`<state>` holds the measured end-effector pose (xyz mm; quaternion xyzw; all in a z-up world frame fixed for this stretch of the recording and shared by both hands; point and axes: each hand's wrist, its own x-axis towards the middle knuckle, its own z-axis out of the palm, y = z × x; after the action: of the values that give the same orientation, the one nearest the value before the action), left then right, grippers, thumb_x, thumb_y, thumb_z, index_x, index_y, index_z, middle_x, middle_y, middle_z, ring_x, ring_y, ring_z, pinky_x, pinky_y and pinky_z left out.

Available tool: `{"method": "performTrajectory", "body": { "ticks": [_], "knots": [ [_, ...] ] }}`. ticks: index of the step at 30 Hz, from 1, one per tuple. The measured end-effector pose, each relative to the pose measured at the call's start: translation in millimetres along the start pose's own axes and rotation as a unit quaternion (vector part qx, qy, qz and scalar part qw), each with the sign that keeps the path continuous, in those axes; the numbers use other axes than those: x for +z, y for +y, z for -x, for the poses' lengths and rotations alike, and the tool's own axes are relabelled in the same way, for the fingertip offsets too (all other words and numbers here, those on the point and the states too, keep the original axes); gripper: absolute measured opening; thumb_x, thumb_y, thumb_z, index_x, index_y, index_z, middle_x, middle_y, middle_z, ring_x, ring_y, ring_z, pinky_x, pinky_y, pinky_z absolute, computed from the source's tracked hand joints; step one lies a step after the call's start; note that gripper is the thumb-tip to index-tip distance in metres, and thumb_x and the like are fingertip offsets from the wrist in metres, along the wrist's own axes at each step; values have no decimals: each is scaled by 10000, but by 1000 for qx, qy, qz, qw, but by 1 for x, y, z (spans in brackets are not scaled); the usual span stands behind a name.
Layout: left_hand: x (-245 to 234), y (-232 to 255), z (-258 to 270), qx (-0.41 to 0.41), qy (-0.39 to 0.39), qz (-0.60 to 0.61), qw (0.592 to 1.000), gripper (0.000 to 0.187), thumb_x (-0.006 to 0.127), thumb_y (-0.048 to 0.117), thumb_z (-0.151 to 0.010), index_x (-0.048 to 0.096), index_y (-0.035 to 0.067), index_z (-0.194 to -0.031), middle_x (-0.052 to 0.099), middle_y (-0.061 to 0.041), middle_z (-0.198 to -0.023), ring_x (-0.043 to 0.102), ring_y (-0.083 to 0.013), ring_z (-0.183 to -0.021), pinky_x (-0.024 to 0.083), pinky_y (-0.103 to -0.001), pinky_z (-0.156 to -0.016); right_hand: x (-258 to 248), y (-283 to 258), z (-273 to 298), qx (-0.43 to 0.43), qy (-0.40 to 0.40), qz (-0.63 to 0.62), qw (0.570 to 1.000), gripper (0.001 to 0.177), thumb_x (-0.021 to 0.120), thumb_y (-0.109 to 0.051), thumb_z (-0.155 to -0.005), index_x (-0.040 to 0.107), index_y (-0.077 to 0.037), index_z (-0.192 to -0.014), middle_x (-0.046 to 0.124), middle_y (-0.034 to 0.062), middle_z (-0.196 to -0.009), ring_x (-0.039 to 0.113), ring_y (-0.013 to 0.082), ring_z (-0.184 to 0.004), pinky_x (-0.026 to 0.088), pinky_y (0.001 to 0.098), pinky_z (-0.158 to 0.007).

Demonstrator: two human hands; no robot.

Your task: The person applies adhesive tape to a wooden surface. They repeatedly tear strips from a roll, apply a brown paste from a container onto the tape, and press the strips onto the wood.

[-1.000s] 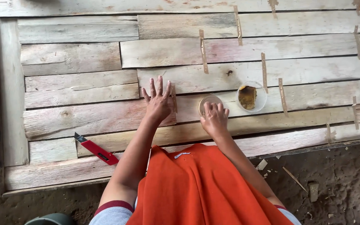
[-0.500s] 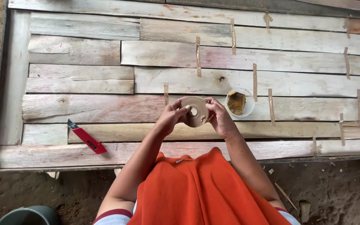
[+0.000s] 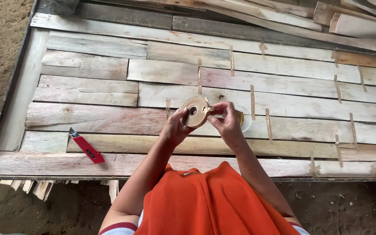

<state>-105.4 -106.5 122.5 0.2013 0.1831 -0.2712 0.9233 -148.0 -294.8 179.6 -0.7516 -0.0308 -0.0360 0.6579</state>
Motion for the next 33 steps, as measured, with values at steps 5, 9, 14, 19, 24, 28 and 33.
{"method": "performTrajectory", "body": {
  "ticks": [5, 9, 14, 19, 24, 28, 33],
  "knots": [
    [4, -12, -12, -12, 14, 42, 999, 202, 695, 131, -930, 622, 33, -1090, 752, -153, -1063, 765, -308, -888, 622, -586, -822, -1, -11, 8, -92, 47, 145, 984, 573, 844, -214, -862, 484, -46, -1275, 530, 127, -1225, 571, 252, -1081, 568, 355, -885],
    [2, -24, -22, -41, 38, 54, 997, 201, 692, 129, -922, 640, 58, -1103, 757, -171, -1054, 770, -347, -856, 651, -536, -772, -4, 15, 4, -154, 40, 214, 964, 700, 930, -324, -774, 505, -11, -1235, 515, 170, -1244, 600, 318, -1091, 575, 385, -846],
    [15, -27, -11, -39, 24, 47, 998, 176, 670, 113, -936, 589, 72, -1087, 741, -185, -1064, 753, -394, -911, 628, -573, -831, -21, -1, -3, -144, 28, 202, 968, 605, 931, -272, -779, 625, 2, -1223, 593, 155, -1160, 644, 282, -1030, 585, 361, -810],
    [16, -26, -14, -17, 18, 34, 999, 193, 658, 124, -946, 586, 99, -1123, 728, -184, -1079, 747, -411, -933, 636, -571, -816, -27, -9, -12, -181, 19, 225, 957, 511, 919, -234, -787, 708, -23, -1203, 646, 148, -1111, 682, 282, -992, 600, 342, -793],
    [27, -27, -6, 54, 23, 9, 998, 388, 631, 128, -964, 446, 93, -1304, 638, -228, -1198, 701, -444, -1018, 596, -644, -869, -15, -23, -16, -379, 73, 362, 848, 205, 759, -17, -864, 765, -48, -1066, 687, 90, -976, 697, 286, -883, 598, 367, -764],
    [23, -26, -6, 74, 26, 3, 997, 413, 627, 147, -968, 422, 74, -1319, 615, -225, -1206, 696, -414, -1024, 608, -614, -869, -12, -23, -15, -411, 120, 417, 802, 132, 743, -34, -859, 774, -82, -977, 679, 38, -907, 691, 221, -824, 597, 309, -730],
    [39, 7, 29, 36, -43, -66, 996, 507, 727, 345, -897, 534, 127, -1311, 561, -168, -1212, 602, -306, -1085, 573, -613, -938, -36, -13, -24, -10, 240, -87, 967, 133, 555, -201, -986, 599, -96, -1053, 599, 93, -830, 581, 141, -672, 647, 349, -591]
  ]
}}
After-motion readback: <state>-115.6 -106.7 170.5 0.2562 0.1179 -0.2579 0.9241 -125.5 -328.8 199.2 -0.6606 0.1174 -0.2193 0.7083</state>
